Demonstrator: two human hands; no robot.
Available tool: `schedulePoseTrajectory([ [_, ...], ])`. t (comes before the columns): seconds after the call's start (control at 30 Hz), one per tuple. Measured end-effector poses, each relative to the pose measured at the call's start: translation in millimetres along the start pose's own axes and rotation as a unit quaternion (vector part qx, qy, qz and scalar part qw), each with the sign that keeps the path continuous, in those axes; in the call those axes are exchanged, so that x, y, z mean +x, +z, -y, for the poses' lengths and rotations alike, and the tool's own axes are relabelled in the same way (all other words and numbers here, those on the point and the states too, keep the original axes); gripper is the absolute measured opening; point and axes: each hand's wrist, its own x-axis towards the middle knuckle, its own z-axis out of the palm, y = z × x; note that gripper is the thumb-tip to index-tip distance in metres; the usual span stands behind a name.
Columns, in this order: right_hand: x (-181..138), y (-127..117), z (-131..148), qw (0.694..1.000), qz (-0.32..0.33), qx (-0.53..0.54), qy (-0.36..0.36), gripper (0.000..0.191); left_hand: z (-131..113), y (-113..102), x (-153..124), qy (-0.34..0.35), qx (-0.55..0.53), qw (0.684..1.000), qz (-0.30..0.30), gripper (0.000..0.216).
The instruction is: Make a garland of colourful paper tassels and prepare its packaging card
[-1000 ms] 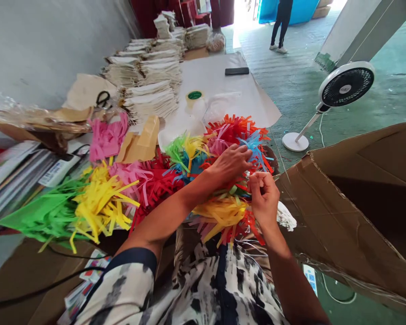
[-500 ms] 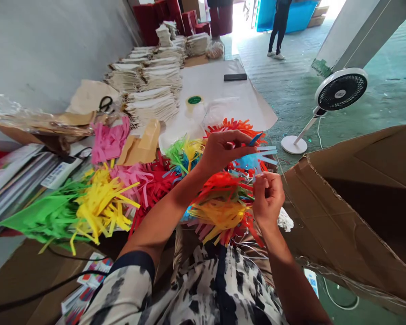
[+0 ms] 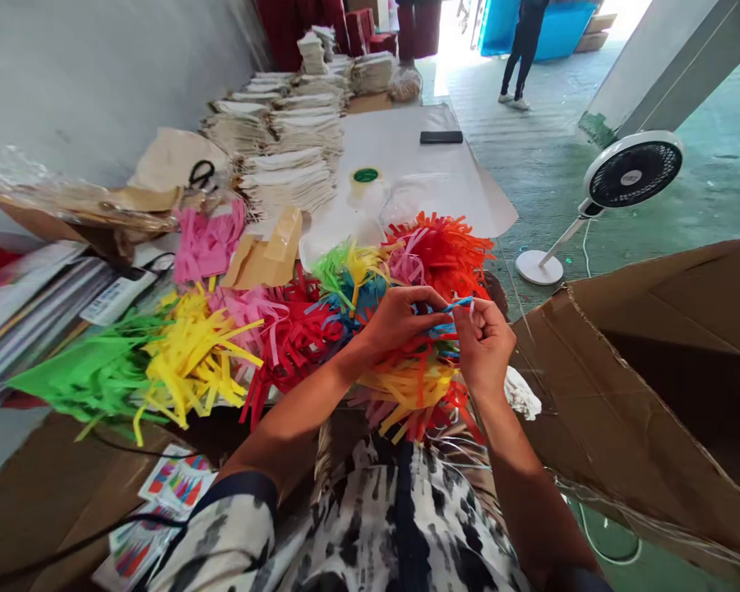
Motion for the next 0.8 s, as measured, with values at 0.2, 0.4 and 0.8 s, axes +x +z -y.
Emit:
schedulePoseTrajectory([
  [0.2, 0.9, 2.0, 3.8, 0.999, 0.023, 0.016, 0.024, 0.032, 2.6, -5.8, -4.2, -0.006, -0.047, 0.999, -0.01, 0.041],
  [0.4, 2.4, 4.5, 1.0, 0.999, 0.03, 0.01, 0.01, 0.034, 1.9, -5.0, -6.5, -0.003, -0.049, 0.999, -0.018, 0.04],
  [0.8, 0.0, 6.8, -1.3, 0.999, 0.016, -0.033, -0.005, 0.034, -2.3, -2.2, -6.5, 0.031, 0.022, 0.998, -0.042, 0.027],
])
